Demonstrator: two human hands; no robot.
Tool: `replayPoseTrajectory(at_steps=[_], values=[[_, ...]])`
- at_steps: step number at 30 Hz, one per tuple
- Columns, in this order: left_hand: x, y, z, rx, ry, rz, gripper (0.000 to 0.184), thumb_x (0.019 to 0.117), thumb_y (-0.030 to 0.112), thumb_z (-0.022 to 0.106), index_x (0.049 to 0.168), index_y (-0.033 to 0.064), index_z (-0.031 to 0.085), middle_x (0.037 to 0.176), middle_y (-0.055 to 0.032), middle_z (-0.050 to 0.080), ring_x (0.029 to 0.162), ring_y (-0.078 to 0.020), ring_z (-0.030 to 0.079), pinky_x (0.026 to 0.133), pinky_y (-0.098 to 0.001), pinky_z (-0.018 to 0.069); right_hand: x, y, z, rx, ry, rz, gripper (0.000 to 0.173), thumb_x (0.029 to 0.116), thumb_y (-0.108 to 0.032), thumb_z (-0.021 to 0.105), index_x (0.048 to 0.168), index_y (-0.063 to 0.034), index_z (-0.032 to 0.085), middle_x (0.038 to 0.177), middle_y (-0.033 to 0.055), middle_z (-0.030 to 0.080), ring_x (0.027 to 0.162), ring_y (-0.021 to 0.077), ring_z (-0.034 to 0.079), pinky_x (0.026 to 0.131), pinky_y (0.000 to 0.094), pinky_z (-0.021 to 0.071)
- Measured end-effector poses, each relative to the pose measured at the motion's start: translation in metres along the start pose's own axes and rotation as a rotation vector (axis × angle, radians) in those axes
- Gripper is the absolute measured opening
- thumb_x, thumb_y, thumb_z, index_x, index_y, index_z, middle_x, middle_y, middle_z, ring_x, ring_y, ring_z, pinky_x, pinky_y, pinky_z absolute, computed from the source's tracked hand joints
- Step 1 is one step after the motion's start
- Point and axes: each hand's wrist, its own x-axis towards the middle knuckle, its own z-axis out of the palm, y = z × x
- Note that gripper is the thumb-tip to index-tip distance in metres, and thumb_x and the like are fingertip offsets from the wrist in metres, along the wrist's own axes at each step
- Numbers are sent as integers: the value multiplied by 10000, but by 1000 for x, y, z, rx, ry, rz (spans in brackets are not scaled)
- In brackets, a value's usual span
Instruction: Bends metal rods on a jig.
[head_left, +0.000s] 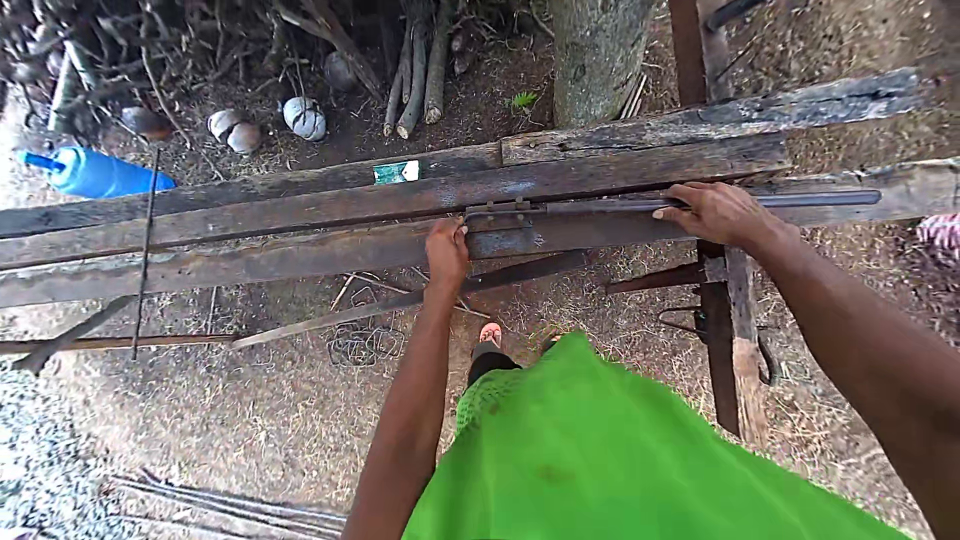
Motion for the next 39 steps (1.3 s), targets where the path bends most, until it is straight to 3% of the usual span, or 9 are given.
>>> replayPoseTrajectory(at_steps=[8, 13, 18, 20, 23, 28, 31, 39], values=[[-5, -8, 13, -47, 117, 52, 242, 1022, 98, 571, 1157, -27, 728, 1123, -216, 695, 1060, -336, 686, 971, -486, 544, -8, -13, 6, 42, -4, 48, 477, 1046, -495, 536, 1190, -65, 686, 1057, 218, 722, 948, 457, 706, 780, 696, 519], [-6, -11, 24, -33, 202, 72, 253, 1011, 160, 607, 1139, -20, 732, 1087, -197, 695, 1025, -314, 686, 939, -450, 558, 3, -25, 6, 62, -44, 17, 448, 1053, -511, 503, 1165, -119, 689, 971, 172, 727, 896, 412, 714, 746, 671, 527], [-6, -18, 35, 5, 281, 103, 275, 1012, 214, 633, 1126, -11, 742, 994, -181, 669, 920, -301, 672, 859, -420, 568, 0, -25, 7, 45, -34, -19, 540, 1044, -589, 420, 1091, -124, 691, 827, 145, 703, 779, 394, 706, 649, 643, 517], [-6, -19, 37, 16, 309, 116, 266, 1018, 215, 630, 1106, -7, 746, 977, -175, 667, 910, -292, 669, 847, -409, 567, -1, -29, 6, 36, -48, 6, 582, 1005, -654, 452, 1060, -124, 685, 783, 137, 683, 739, 387, 691, 614, 630, 502], [-8, -18, 36, 30, 305, 118, 266, 1026, 222, 620, 1094, -1, 749, 988, -174, 673, 934, -298, 675, 854, -418, 566, 0, -34, 7, 35, -84, 45, 541, 999, -623, 526, 1060, -106, 673, 786, 159, 678, 755, 403, 688, 633, 637, 502], [-6, -19, 34, 50, 289, 127, 281, 1031, 239, 602, 1086, 8, 751, 980, -178, 677, 960, -325, 663, 890, -455, 536, 1, -34, 14, -58, -49, -38, 588, 1049, -604, 391, 1069, -78, 653, 842, 178, 693, 784, 423, 707, 644, 626, 525], [-5, -20, 36, 41, 305, 129, 280, 1033, 244, 601, 1074, 11, 750, 966, -169, 671, 946, -318, 656, 873, -447, 530, 0, -33, 15, -108, -24, -50, 661, 1048, -641, 300, 1016, -69, 629, 753, 174, 661, 718, 425, 693, 598, 606, 508], [-5, -25, 35, -14, 280, 148, 289, 1043, 248, 592, 1078, 4, 745, 1005, -172, 678, 997, -316, 651, 911, -456, 514, 8, -42, 11, -79, -107, -32, 731, 1028, -693, 234, 986, -76, 623, 697, 167, 628, 687, 426, 678, 579, 612, 492]])
